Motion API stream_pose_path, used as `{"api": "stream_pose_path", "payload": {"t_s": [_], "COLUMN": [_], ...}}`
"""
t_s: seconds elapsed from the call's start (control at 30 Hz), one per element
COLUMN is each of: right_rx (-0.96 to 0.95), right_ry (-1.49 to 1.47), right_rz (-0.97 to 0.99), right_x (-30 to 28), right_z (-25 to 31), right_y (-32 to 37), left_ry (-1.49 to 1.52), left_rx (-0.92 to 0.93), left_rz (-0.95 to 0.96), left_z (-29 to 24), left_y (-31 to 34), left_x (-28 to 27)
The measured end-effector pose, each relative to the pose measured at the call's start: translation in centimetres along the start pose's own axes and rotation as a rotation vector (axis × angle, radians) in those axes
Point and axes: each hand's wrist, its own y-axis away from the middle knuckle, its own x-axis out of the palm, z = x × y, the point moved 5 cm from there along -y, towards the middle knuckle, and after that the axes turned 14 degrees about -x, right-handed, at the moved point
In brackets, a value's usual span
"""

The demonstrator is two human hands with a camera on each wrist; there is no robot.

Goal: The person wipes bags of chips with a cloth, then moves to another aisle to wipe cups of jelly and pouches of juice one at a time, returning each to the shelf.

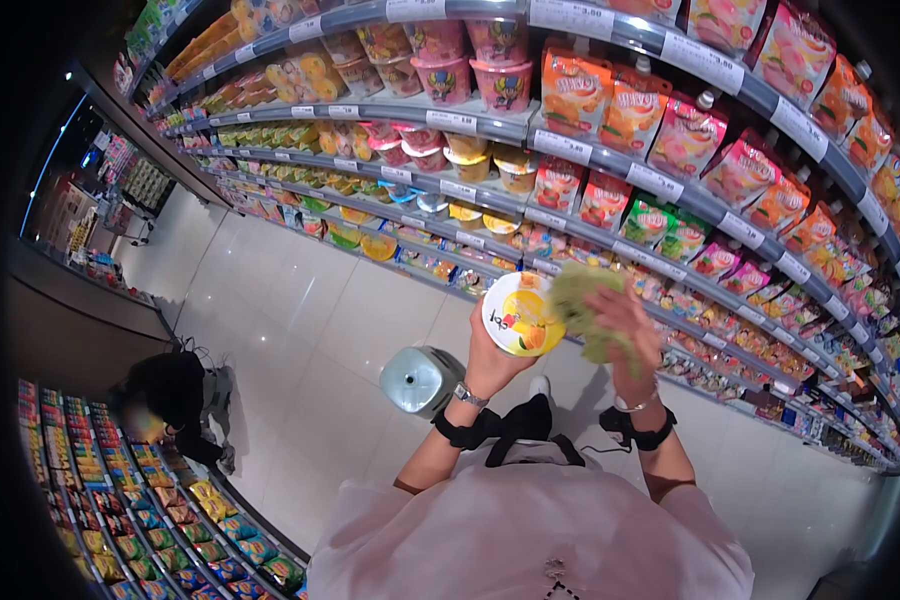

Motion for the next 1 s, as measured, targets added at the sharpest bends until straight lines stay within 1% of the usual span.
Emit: {"api": "stream_pose_path", "payload": {"t_s": [0.03, 0.1, 0.13, 0.17, 0.2, 0.23, 0.27, 0.3, 0.33, 0.37, 0.4, 0.43, 0.47, 0.5, 0.57, 0.6, 0.63, 0.67, 0.7, 0.77, 0.8, 0.83, 0.87, 0.9, 0.97, 1.0], "right_rx": [-0.051, -0.127, -0.118, -0.098, -0.079, -0.070, -0.042, -0.019, -0.015, -0.015, 0.056, 0.129, 0.251, 0.250, 0.386, 0.319, 0.330, 0.223, 0.115, 0.089, 0.107, 0.126, 0.147, 0.132, 0.619, 0.590], "right_ry": [0.033, -0.048, -0.057, -0.080, -0.100, -0.097, -0.130, -0.160, -0.209, -0.206, -0.072, 0.060, -0.069, -0.065, -0.208, -0.162, -0.168, -0.062, 0.040, 0.042, 0.023, -0.001, 0.029, 0.035, -0.319, -0.232], "right_rz": [0.152, 0.432, 0.424, 0.483, 0.542, 0.536, 0.600, 0.664, 0.707, 0.708, 0.646, 0.582, 0.484, 0.479, 0.412, 0.463, 0.470, 0.590, 0.710, 0.735, 0.723, 0.711, 0.601, 0.606, 0.216, 0.166], "right_x": [1.9, 6.7, 7.6, 8.7, 9.5, 9.7, 9.9, 10.3, 10.6, 10.9, 11.0, 11.0, 11.2, 11.6, 12.3, 12.7, 13.1, 13.9, 14.9, 16.8, 17.7, 18.5, 18.8, 19.4, 19.2, 18.7], "right_z": [1.1, 3.0, 4.1, 5.3, 6.0, 6.3, 6.4, 6.1, 5.4, 4.9, 4.1, 3.2, 2.0, 2.0, 1.6, 2.3, 2.8, 3.6, 4.2, 3.0, 1.5, 0.2, -1.1, -2.3, -7.2, -7.9], "right_y": [-0.3, 1.3, 1.8, 2.2, 2.4, 1.9, 1.5, 1.1, 1.2, 1.0, 0.5, 0.2, 0.5, 0.4, 0.5, -0.2, -0.8, -1.6, -2.5, -4.3, -5.1, -5.8, -6.7, -6.5, -4.9, -4.4], "left_ry": [-0.007, 0.095, 0.099, 0.090, -0.018, -0.122, -0.613, -0.609, -0.354, -0.100, -0.127, -0.124, -0.119, -0.116, -0.107, -0.074, -0.041, -0.052, -0.047, -0.222, -0.173, -0.162, -0.122, -0.085, -0.097, 0.175], "left_rx": [-0.013, -0.066, -0.120, -0.128, -0.133, -0.136, 0.147, 0.155, 0.050, -0.057, 0.025, 0.025, 0.028, 0.036, 0.072, 0.030, -0.024, -0.071, -0.093, 0.022, 0.028, 0.037, 0.014, -0.007, 0.019, -0.118], "left_rz": [0.005, 0.129, 0.152, 0.157, 0.168, 0.181, 0.281, 0.284, 0.217, 0.148, 0.065, 0.069, 0.069, 0.071, 0.070, 0.080, 0.093, 0.144, 0.144, 0.152, 0.169, 0.164, 0.193, 0.220, 0.194, 0.183], "left_z": [0.6, 2.4, 3.0, 3.2, 2.7, 1.9, 0.2, 0.0, 0.0, 0.2, -0.4, -0.4, -0.3, -0.5, -0.5, -0.3, 0.0, 0.5, 0.8, 0.8, 0.2, 0.9, 2.1, 2.9, 1.3, 1.4], "left_y": [1.3, 3.5, 4.1, 5.3, 6.4, 7.2, 8.0, 8.2, 8.2, 8.0, 7.6, 7.2, 6.6, 5.7, 2.8, 2.1, 2.1, 1.6, 1.0, 0.0, -1.0, -1.8, -2.5, -3.4, -4.8, -5.3], "left_x": [-0.4, -1.1, -1.6, -2.3, -2.8, -3.3, -3.3, -3.3, -3.8, -4.5, -5.2, -5.7, -6.3, -7.2, -8.4, -8.9, -9.5, -10.0, -10.5, -11.0, -11.6, -12.0, -12.2, -12.5, -13.2, -13.5]}}
